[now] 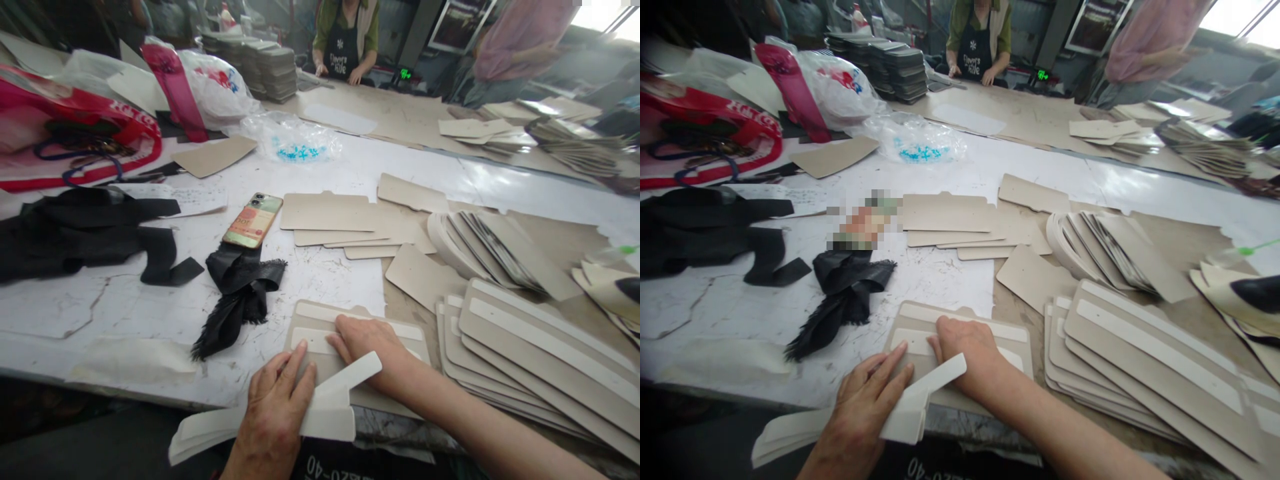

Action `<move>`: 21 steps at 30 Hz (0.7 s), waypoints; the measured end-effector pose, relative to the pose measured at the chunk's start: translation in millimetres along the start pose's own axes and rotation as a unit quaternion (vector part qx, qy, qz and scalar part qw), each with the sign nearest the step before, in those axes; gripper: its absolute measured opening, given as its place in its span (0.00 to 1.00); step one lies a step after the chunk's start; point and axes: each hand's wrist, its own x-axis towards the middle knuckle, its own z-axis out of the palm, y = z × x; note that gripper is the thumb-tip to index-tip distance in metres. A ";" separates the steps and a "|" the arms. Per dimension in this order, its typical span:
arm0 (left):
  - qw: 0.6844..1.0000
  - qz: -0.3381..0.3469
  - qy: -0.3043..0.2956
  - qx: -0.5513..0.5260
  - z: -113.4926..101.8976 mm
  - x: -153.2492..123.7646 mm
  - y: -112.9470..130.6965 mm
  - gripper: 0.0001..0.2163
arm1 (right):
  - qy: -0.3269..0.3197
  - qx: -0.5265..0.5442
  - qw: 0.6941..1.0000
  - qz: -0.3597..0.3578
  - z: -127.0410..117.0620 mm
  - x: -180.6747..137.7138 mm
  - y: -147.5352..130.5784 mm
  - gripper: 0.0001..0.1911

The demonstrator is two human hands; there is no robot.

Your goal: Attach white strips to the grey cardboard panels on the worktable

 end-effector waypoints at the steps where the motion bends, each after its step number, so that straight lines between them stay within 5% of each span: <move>1: 1.000 0.004 -0.002 0.005 0.0 -0.1 -0.2 0.15 | 0.002 0.001 1.000 0.000 0.6 0.0 0.1 0.12; 14: 0.994 0.016 -0.042 0.097 5.8 10.1 -2.9 0.22 | 0.032 0.009 0.999 0.004 2.3 -2.6 -4.1 0.10; 21: 0.982 0.081 -0.062 0.161 7.7 10.5 -15.7 0.31 | 0.119 0.000 0.991 0.057 8.1 -48.2 10.0 0.05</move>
